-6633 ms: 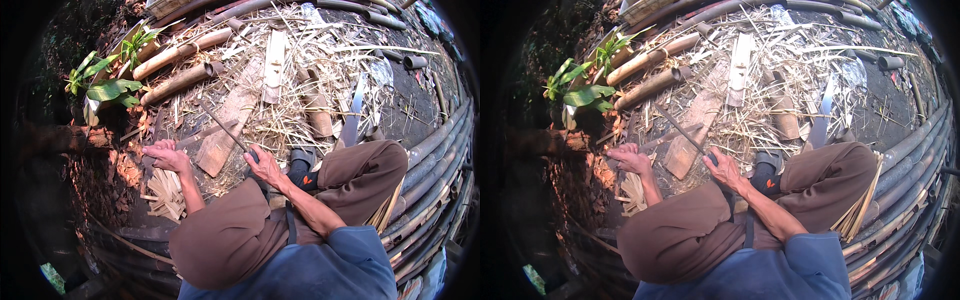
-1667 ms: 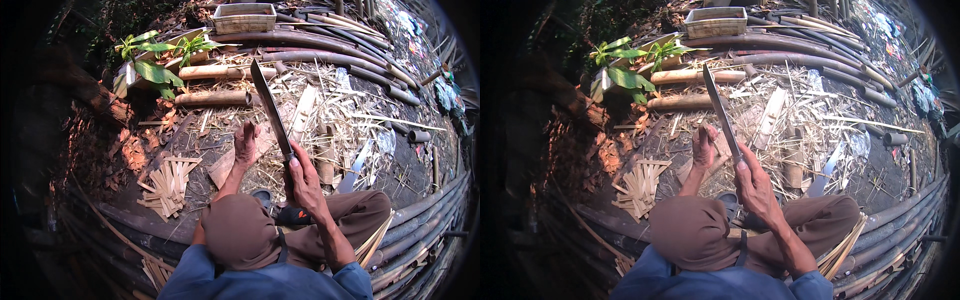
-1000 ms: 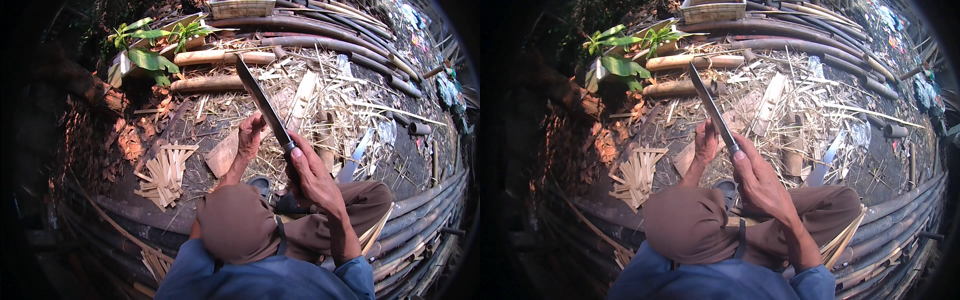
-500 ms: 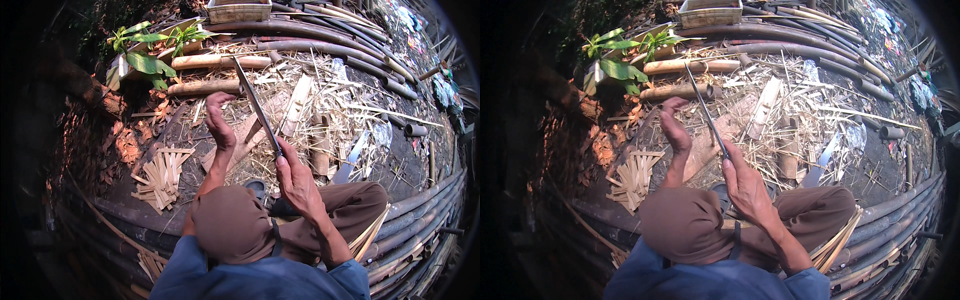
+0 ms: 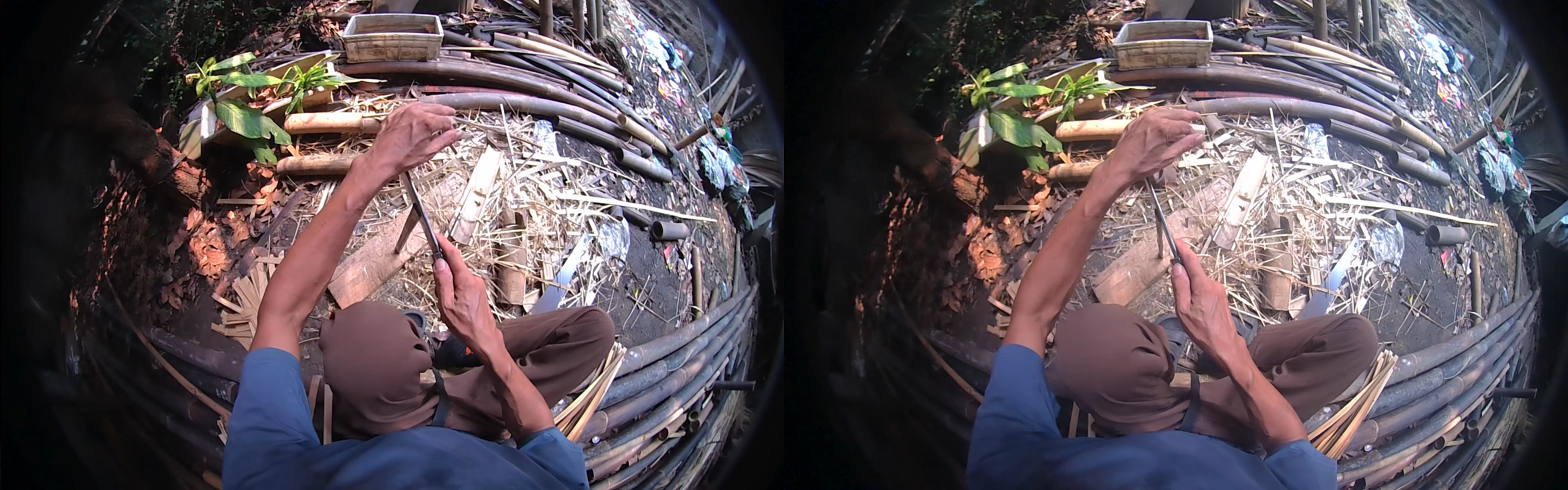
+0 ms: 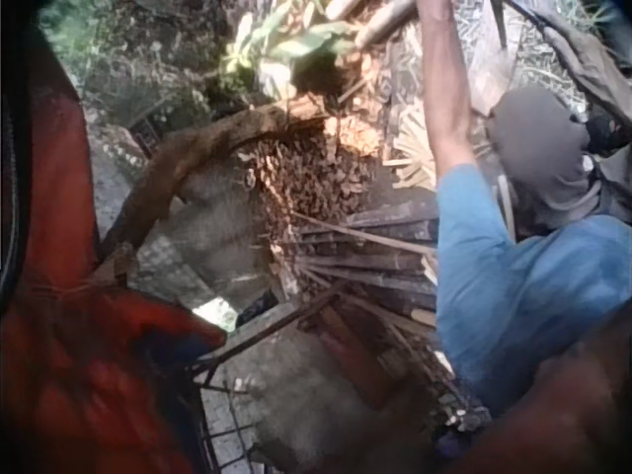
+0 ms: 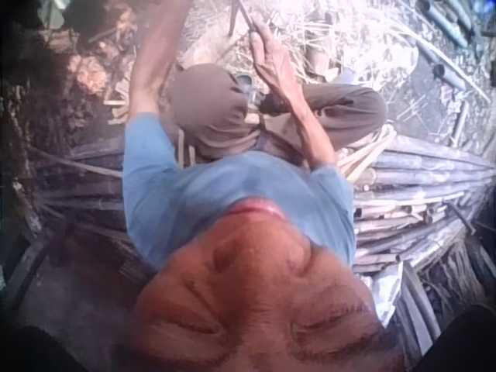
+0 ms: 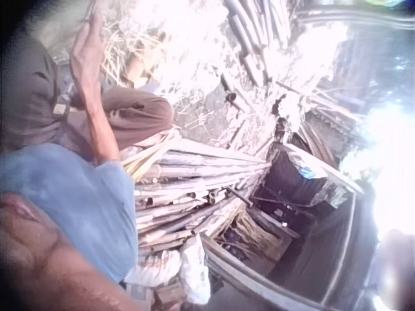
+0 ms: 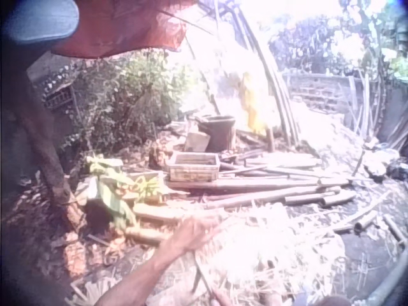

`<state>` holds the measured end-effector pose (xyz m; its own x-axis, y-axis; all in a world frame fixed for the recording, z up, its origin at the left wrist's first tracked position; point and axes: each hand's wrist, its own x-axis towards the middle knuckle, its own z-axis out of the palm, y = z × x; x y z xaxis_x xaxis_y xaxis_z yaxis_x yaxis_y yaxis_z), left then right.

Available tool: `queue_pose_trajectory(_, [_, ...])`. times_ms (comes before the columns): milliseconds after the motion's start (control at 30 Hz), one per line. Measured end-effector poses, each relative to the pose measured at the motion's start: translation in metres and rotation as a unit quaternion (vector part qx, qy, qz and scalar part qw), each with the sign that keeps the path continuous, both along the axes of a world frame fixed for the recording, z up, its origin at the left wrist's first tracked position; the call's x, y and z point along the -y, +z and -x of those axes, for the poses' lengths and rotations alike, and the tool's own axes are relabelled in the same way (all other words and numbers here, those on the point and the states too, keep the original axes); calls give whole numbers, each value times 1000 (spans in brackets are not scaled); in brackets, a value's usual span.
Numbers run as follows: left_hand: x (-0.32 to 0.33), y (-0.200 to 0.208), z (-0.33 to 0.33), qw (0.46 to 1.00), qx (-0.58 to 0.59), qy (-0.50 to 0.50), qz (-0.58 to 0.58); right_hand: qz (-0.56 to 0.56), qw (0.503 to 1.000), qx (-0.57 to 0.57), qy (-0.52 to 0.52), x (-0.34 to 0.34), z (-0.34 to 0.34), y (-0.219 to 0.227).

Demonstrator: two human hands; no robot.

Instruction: The person sits on the ground and uses a machete to split bamboo strips into thinner pieces. They repeatedly pick up bamboo strips, position them on a wooden block, and strike them with the machete to create smaller slivers.

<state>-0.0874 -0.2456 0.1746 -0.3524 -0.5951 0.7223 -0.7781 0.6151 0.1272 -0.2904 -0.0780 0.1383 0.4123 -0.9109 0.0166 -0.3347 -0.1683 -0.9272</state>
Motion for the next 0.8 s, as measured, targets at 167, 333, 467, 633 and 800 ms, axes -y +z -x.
queue_pose_trajectory(167, [-20,39,32,972,-36,76,-219,9,1000,0,-4,-2,9,-15])
queue_pose_trajectory(333, [6,-47,-6,975,-181,-10,-132,-46,999,-7,7,5,-6,-42])
queue_pose_trajectory(467, [-33,-31,23,945,-284,-39,-157,-22,999,40,-14,30,17,-55])
queue_pose_trajectory(633, [-48,-60,36,973,-133,-33,-184,-90,995,43,21,68,31,-62])
queue_pose_trajectory(800, [-7,-49,44,977,-47,-66,-197,-98,995,-20,17,95,37,-63])
